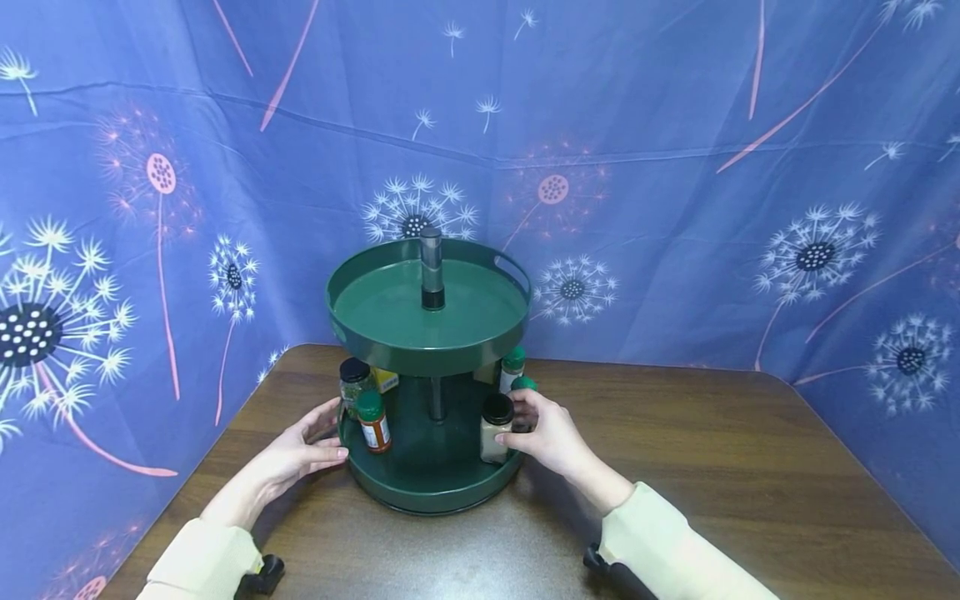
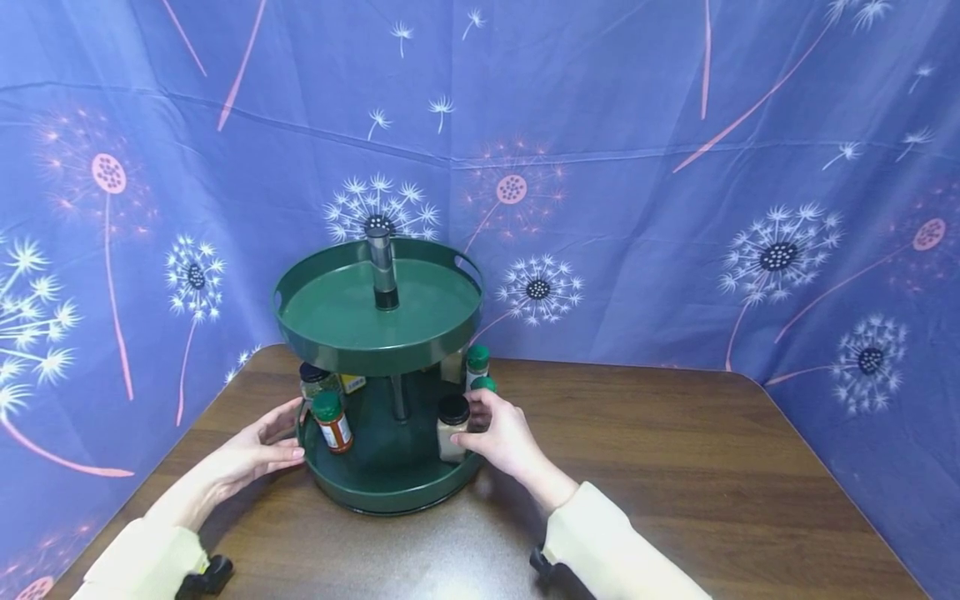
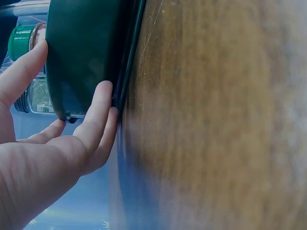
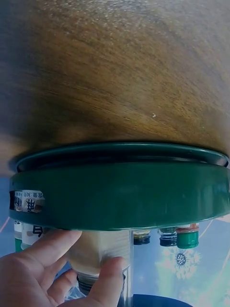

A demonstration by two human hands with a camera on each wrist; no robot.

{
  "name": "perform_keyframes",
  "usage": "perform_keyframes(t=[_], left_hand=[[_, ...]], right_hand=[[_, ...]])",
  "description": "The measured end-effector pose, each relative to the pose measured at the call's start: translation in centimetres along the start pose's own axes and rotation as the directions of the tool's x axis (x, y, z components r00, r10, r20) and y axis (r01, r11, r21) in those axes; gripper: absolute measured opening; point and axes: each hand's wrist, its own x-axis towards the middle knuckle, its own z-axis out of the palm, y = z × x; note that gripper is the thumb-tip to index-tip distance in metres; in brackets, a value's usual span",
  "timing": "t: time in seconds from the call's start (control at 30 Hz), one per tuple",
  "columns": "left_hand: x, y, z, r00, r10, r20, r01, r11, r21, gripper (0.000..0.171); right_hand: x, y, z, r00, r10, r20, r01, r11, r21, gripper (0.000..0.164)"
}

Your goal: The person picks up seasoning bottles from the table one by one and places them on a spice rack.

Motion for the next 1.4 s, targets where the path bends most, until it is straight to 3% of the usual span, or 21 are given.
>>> perform_keyframes(t=[0.93, 1.03, 1.1, 1.17, 1.23, 1.33, 1.4], left_hand=[[-0.4, -0.1, -0.3, 1.000, 0.003, -0.006, -0.003, 1.000, 0.020, 0.093], [-0.5, 0.3, 0.0, 1.000, -0.001, -0.028, 0.003, 0.999, 0.054, 0.093], [-0.6, 0.9, 0.5, 0.998, 0.006, -0.069, 0.003, 0.992, 0.126, 0.090], [-0.7, 1.6, 1.2, 0.992, 0.019, -0.127, 0.011, 0.973, 0.228, 0.086], [-0.9, 2.5, 2.0, 0.981, 0.042, -0.190, 0.030, 0.931, 0.363, 0.081], [-1.4, 4.0, 3.3, 0.965, 0.081, -0.248, 0.066, 0.843, 0.533, 0.079], [-1.7, 4.9, 4.3, 0.960, 0.127, -0.250, 0.065, 0.767, 0.639, 0.079]], right_hand=[[-0.1, 0.1, -0.3, 0.997, -0.032, 0.067, 0.035, 0.999, -0.035, 0.059], [-0.2, -0.2, -0.9, 0.996, -0.035, 0.084, 0.037, 0.999, -0.031, 0.058], [-0.2, -0.5, -1.4, 0.994, -0.037, 0.098, 0.041, 0.999, -0.035, 0.057], [-0.3, -0.7, -1.9, 0.993, -0.039, 0.108, 0.045, 0.998, -0.049, 0.056], [-0.3, -0.9, -2.5, 0.993, -0.047, 0.111, 0.055, 0.996, -0.077, 0.056], [-0.5, -1.4, -3.2, 0.992, -0.066, 0.105, 0.077, 0.991, -0.106, 0.055], [-0.7, -1.7, -3.8, 0.992, -0.083, 0.097, 0.096, 0.986, -0.138, 0.053]])
